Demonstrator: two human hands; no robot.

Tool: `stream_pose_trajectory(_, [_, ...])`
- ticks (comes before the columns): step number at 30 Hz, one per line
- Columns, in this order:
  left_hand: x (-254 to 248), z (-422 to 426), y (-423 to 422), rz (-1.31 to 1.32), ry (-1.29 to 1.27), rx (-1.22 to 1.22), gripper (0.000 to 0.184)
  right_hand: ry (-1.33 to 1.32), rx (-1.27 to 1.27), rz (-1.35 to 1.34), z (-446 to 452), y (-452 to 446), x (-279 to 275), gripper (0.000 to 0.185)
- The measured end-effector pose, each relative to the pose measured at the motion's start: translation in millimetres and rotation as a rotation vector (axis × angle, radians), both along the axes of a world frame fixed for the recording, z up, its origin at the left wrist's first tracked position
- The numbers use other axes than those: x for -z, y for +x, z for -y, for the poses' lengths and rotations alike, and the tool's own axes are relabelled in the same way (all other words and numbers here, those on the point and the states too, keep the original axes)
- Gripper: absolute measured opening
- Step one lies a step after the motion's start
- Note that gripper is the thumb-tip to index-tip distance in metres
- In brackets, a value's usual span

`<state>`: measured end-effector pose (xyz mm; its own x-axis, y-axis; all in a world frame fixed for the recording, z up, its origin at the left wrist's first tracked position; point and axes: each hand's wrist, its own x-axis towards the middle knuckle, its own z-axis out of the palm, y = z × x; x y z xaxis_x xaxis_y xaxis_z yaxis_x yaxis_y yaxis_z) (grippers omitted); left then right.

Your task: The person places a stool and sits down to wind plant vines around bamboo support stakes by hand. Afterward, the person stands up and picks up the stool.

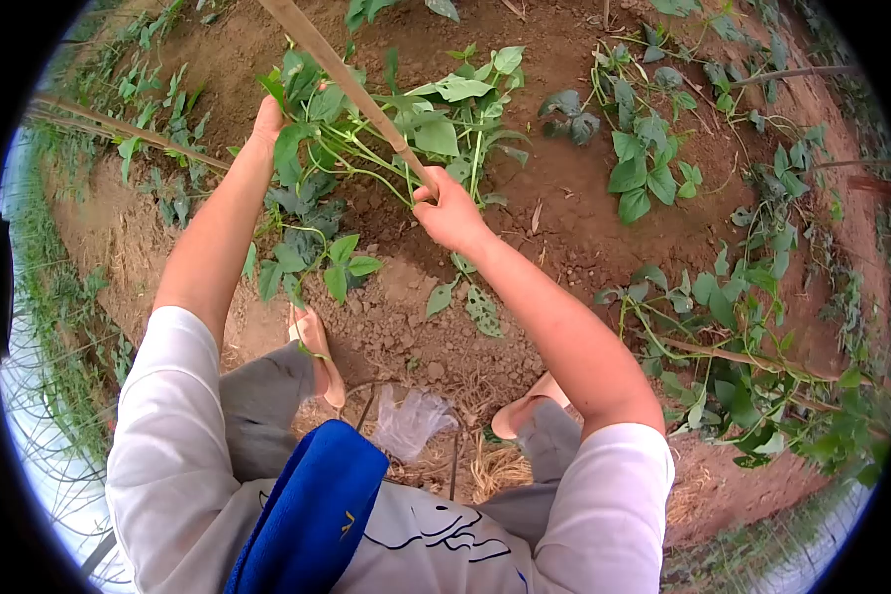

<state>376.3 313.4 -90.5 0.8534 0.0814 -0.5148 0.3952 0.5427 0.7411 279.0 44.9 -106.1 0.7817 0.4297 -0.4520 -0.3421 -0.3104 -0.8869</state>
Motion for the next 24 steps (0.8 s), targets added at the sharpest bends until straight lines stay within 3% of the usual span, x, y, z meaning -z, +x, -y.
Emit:
stream_pose_trajectory(3, [4,-11,-1,0.015,-0.008,-0.017,0.029,-0.126,0.100,0.148,-11,-10,1,0.044])
stream_pose_trajectory(5, [9,-16,-2,0.022,-0.104,0.013,0.030,-0.109,0.347,0.204,-17,-22,10,0.042])
stream_pose_trajectory(10, [5,-10,-9,-0.085,-0.144,-0.102,0.036,-0.370,0.615,0.825,-24,-60,7,0.024])
stream_pose_trajectory(13, [7,-12,-8,-0.107,-0.153,-0.149,0.037,-0.252,0.341,0.852,-48,-77,-3,0.033])
stream_pose_trajectory(19, [16,-22,-8,-0.175,-0.186,-0.288,0.030,-0.508,0.412,0.684,-80,-42,-2,0.062])
stream_pose_trajectory(21, [21,-27,-6,-0.186,-0.191,-0.327,0.028,-0.538,0.450,0.678,-88,-27,5,0.064])
stream_pose_trajectory(24, [25,-30,-5,-0.175,-0.216,-0.285,0.024,-0.660,0.377,0.373,-91,-12,2,0.064])
